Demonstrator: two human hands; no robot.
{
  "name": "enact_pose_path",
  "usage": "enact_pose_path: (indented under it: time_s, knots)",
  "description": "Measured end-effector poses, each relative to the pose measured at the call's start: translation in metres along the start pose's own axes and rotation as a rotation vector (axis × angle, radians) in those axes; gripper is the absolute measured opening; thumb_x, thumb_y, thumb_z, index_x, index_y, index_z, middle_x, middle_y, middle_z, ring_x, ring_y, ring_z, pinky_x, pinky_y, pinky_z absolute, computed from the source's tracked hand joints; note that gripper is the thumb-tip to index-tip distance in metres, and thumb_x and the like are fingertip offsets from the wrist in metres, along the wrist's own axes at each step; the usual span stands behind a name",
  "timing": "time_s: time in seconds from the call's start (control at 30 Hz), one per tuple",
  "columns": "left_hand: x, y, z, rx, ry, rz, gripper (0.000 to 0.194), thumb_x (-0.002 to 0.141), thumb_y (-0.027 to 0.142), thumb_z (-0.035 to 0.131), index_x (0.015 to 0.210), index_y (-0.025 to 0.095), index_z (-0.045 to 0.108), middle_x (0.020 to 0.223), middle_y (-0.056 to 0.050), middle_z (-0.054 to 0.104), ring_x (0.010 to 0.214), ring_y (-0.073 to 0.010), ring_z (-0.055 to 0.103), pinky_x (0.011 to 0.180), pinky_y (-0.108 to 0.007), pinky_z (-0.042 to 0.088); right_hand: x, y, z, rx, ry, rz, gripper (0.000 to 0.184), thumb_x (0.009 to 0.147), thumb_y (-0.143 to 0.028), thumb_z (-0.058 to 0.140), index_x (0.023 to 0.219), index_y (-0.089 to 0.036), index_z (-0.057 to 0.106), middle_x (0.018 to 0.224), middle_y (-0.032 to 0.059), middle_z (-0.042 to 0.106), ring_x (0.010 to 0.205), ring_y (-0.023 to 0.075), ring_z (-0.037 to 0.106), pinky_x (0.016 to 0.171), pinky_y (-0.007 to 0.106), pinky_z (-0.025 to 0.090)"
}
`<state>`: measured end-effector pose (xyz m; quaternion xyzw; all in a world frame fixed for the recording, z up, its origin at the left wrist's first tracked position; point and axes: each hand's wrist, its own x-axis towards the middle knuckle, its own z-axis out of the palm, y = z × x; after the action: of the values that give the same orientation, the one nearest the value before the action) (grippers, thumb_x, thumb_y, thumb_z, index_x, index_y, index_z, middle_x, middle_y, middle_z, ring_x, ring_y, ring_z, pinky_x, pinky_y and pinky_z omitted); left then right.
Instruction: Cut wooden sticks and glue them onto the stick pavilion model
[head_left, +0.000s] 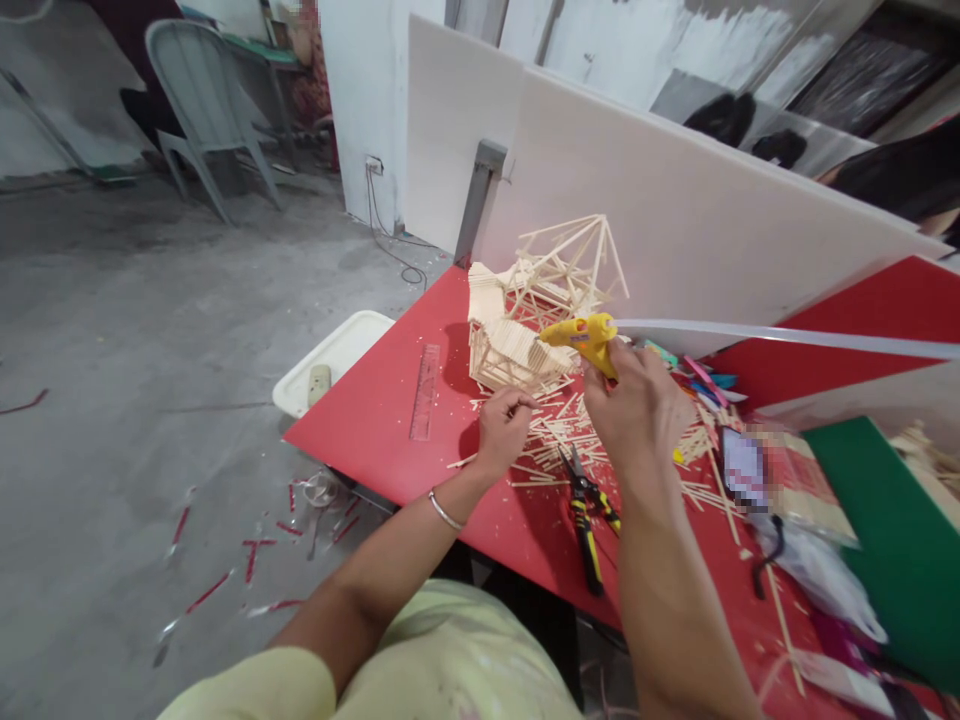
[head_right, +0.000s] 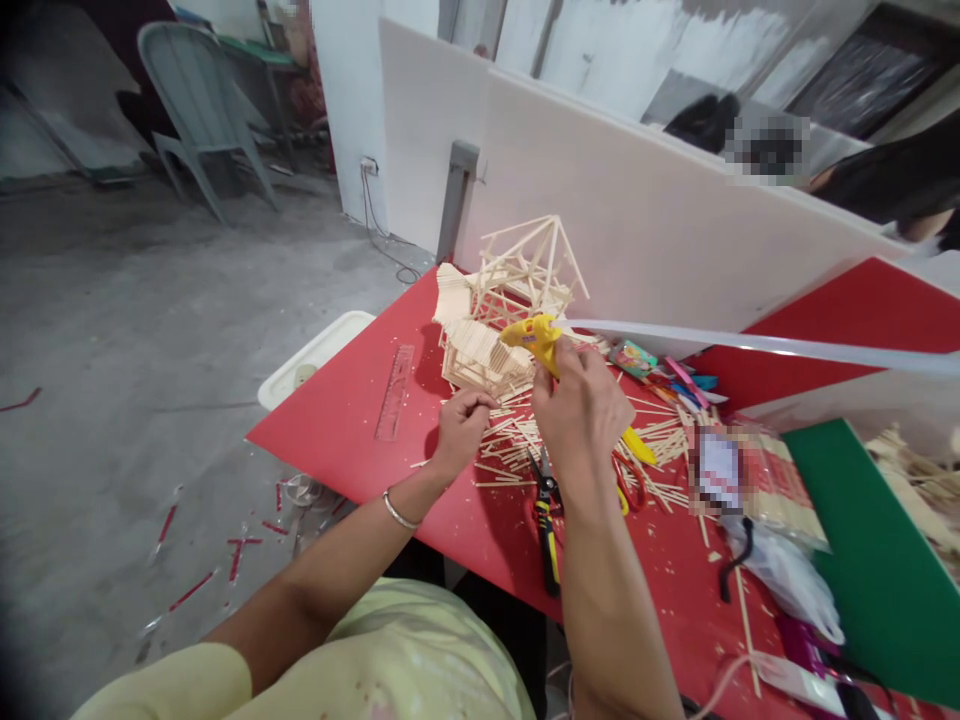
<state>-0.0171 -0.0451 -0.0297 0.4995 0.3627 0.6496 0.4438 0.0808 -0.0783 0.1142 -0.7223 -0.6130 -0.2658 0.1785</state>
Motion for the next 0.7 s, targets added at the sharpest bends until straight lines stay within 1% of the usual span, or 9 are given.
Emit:
enact_pose_path:
  time_s: [0.17, 0.37, 0.53, 0.7]
  knots:
    - [0.0, 0.0, 0.0, 0.005, 0.005, -0.005, 0.024, 0.075, 0.005, 0.048, 0.067, 0.019, 0.066, 0.071, 0.0, 0.061, 0.071, -0.0137, 0.058, 0.068, -0.026, 0.045, -0.004, -0.001, -0.007, -0.032, -0.021, -0.022, 0.033, 0.092, -0.041, 0.05, 0.118, -0.025, 0.065, 0.091, 0.0059, 0.063, 0.069, 0.0147, 0.048, 0.059, 0.03, 0.017]
    - [0.0, -0.002, -0.001, 0.0, -0.002, -0.015, 0.024, 0.075, 0.006, 0.049, 0.069, 0.019, 0.067, 0.074, -0.001, 0.062, 0.071, -0.0137, 0.058, 0.066, -0.026, 0.045, -0.004, -0.002, -0.01, -0.054, -0.008, -0.009, 0.036, 0.093, -0.041, 0.047, 0.12, -0.024, 0.064, 0.096, 0.0077, 0.064, 0.069, 0.0151, 0.048, 0.059, 0.03, 0.016]
    - [0.0, -0.001, 0.0, 0.007, 0.016, -0.008, 0.023, 0.076, 0.006, 0.049, 0.068, 0.019, 0.066, 0.074, -0.001, 0.062, 0.072, -0.014, 0.059, 0.068, -0.027, 0.046, -0.006, -0.001, -0.013, -0.041, -0.046, -0.006, 0.034, 0.092, -0.04, 0.051, 0.119, -0.026, 0.065, 0.092, 0.0053, 0.065, 0.069, 0.0155, 0.049, 0.059, 0.03, 0.017]
    - [0.001, 0.001, -0.002, 0.008, 0.019, -0.002, 0.023, 0.074, 0.005, 0.05, 0.067, 0.019, 0.066, 0.071, 0.0, 0.062, 0.072, -0.0144, 0.059, 0.069, -0.027, 0.046, -0.003, -0.002, -0.016, 0.021, -0.07, -0.01, 0.036, 0.091, -0.039, 0.05, 0.121, -0.024, 0.065, 0.094, 0.0072, 0.064, 0.073, 0.0171, 0.051, 0.059, 0.03, 0.02]
